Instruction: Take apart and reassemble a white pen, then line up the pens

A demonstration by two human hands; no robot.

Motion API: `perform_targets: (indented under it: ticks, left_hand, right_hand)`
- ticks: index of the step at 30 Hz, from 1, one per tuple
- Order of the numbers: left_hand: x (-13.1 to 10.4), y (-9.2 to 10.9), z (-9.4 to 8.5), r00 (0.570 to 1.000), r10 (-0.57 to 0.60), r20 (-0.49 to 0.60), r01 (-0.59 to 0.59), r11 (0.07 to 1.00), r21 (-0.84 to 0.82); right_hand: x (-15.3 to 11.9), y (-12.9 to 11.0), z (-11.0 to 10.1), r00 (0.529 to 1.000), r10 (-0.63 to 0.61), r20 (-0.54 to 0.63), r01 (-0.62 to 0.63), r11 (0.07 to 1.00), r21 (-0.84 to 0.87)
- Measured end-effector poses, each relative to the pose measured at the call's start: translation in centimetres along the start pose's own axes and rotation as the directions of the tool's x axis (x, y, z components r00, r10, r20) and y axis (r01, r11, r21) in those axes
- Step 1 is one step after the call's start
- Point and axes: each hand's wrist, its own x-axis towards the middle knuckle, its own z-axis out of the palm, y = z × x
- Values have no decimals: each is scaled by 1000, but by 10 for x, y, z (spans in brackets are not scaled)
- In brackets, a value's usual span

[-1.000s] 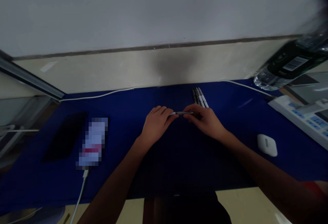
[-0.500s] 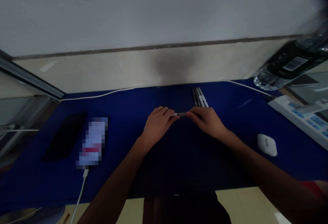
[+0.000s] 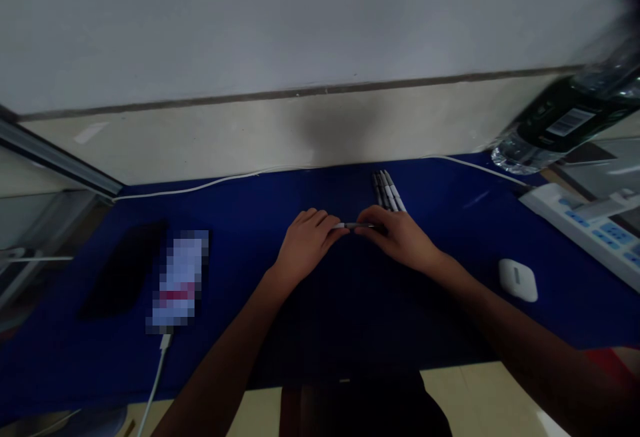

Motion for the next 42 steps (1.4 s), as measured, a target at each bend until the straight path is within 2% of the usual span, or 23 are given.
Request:
perform_targets:
  ticks: [7, 11, 13, 16, 27, 35, 39, 42]
  left_hand:
    - [0, 0, 0, 1000, 12, 12, -12, 1000, 4]
    - [0, -1, -1, 1000, 9, 8, -9, 1000, 7]
    - [0, -2, -1, 1000, 7, 1, -7, 1000, 6]
    - [0, -3, -1, 1000, 11, -17, -11, 1000, 13]
    - [-1, -4, 2, 1000, 19, -1, -19, 999, -26]
    - [-2, -1, 7, 1000, 5, -5, -5, 999, -34]
    - [-2, 1, 7, 999, 3, -48, -2, 1000, 5]
    - [-3, 2, 4, 997, 38, -64, -32, 995, 94]
  right_hand:
    - [-1, 2, 3, 1000, -10, 15, 11, 999, -47]
    - [-2, 0, 3, 1000, 8, -7, -9, 991, -135]
    - [-2, -1, 3, 1000, 14, -10, -15, 993, -119]
    - [-2, -1, 2, 1000, -8, -13, 6, 995, -101]
    - [-4, 0, 10, 997, -76, -18, 69, 962, -266]
    - [-4, 0, 11, 991, -134, -8, 126, 947, -295]
    - [-3, 0, 14, 990, -139, -9, 129, 935, -330]
    - [-4, 0, 15, 989, -150, 17, 146, 924, -353]
